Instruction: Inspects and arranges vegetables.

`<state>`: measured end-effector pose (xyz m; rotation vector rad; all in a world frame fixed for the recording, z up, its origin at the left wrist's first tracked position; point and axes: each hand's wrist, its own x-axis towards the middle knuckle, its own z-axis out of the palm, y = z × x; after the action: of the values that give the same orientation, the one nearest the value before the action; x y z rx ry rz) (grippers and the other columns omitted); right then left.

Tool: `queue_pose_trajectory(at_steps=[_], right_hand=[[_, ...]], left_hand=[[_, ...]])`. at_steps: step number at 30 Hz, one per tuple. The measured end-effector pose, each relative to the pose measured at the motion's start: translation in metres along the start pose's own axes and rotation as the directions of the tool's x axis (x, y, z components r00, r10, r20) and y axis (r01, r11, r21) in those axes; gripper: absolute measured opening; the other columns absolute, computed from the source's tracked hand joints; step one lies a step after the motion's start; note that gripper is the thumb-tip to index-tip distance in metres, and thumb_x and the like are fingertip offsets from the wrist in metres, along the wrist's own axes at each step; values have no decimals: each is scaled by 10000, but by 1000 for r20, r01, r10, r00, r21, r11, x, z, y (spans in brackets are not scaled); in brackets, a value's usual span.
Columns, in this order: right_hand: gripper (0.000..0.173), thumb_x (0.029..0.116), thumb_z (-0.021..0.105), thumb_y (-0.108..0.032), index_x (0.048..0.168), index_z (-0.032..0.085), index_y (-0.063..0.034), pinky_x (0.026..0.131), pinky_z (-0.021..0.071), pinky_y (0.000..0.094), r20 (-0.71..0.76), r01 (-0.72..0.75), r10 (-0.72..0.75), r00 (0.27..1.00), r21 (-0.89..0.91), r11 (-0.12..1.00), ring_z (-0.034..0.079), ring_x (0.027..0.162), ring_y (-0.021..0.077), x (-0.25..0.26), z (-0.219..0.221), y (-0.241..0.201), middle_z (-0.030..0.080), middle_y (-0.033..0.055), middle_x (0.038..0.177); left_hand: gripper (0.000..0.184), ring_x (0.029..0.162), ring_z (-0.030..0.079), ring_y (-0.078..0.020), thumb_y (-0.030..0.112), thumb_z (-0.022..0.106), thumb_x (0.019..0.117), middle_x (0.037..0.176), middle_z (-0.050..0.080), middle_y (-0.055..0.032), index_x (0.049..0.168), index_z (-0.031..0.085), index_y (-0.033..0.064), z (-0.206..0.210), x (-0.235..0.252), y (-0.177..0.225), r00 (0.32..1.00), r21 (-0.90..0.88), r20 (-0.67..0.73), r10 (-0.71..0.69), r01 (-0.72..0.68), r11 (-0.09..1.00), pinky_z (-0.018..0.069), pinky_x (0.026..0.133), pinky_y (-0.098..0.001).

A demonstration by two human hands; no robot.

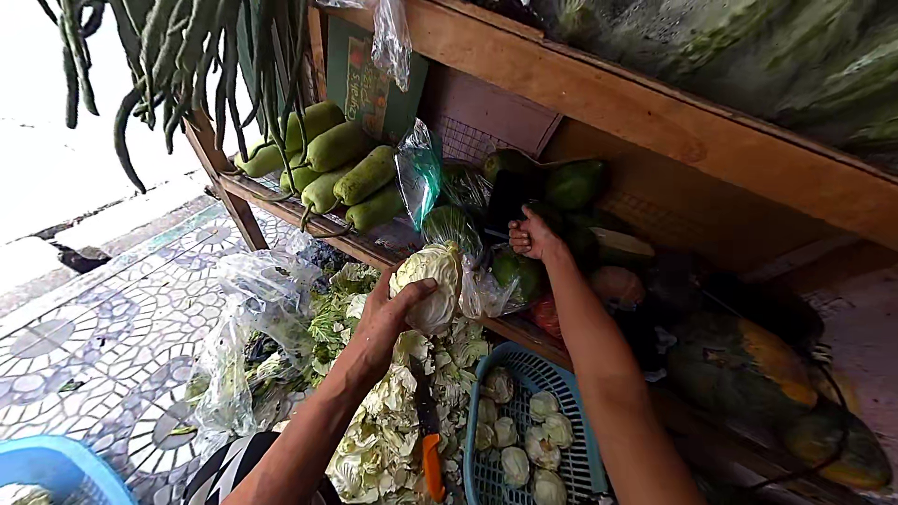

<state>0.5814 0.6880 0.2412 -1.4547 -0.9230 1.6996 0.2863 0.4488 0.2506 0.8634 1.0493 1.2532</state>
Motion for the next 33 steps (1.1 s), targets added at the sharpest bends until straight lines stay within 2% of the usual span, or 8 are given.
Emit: queue_pose_trajectory(at_steps=[5,10,15,22,26,33], right_hand=[[587,1072,156,-607,739,403,-191,338,243,145,-65,-63,61,996,-26,998,281,339,-6,26,9,-4,294,-95,468],[565,1083,146,-573,721,389,-214,355,234,162,-186,179,-154,970,127,976,267,347,4,27,1,-20,285,-106,462],[635,1060,92,-621,694,421,-219,350,246,157,-92,300,-286,954,267,916,289,338,1,11,-19,-17,316,-108,445],[659,1049,66,-639,694,435,-224,353,258,162,-91,397,-390,916,348,849,305,340,2,13,-27,-1,345,-110,441],[653,1046,84,-651,674,409,-225,352,256,161,-77,364,-359,930,338,868,304,340,7,13,-20,10,336,-103,441],[630,1046,104,-656,707,401,-215,352,262,161,-84,321,-310,947,266,909,305,342,10,17,-16,14,324,-99,445]], left_hand=[[577,991,706,-210,289,622,944,1173,658,-134,1447,442,71,-3,-1,1,1000,-3,-11,3,-3,1000,618,803,-363],[597,998,707,-211,290,627,939,1184,657,-139,1459,429,74,-7,0,1,1000,-3,-24,-4,4,1000,619,812,-361],[599,996,709,-208,319,632,936,1175,662,-133,1448,429,84,-13,0,1,999,4,-47,-11,11,1000,618,812,-361],[605,992,706,-214,312,620,948,1193,650,-143,1469,406,91,-12,2,1,997,3,-81,-16,17,1000,617,795,-364],[606,1006,706,-238,316,592,972,1216,644,-154,1495,376,100,-9,4,-1,996,-15,-72,-43,42,999,618,793,-381],[644,1007,709,-223,318,612,947,1204,651,-145,1497,367,90,-7,4,-1,996,1,-74,-44,44,999,621,800,-367]])
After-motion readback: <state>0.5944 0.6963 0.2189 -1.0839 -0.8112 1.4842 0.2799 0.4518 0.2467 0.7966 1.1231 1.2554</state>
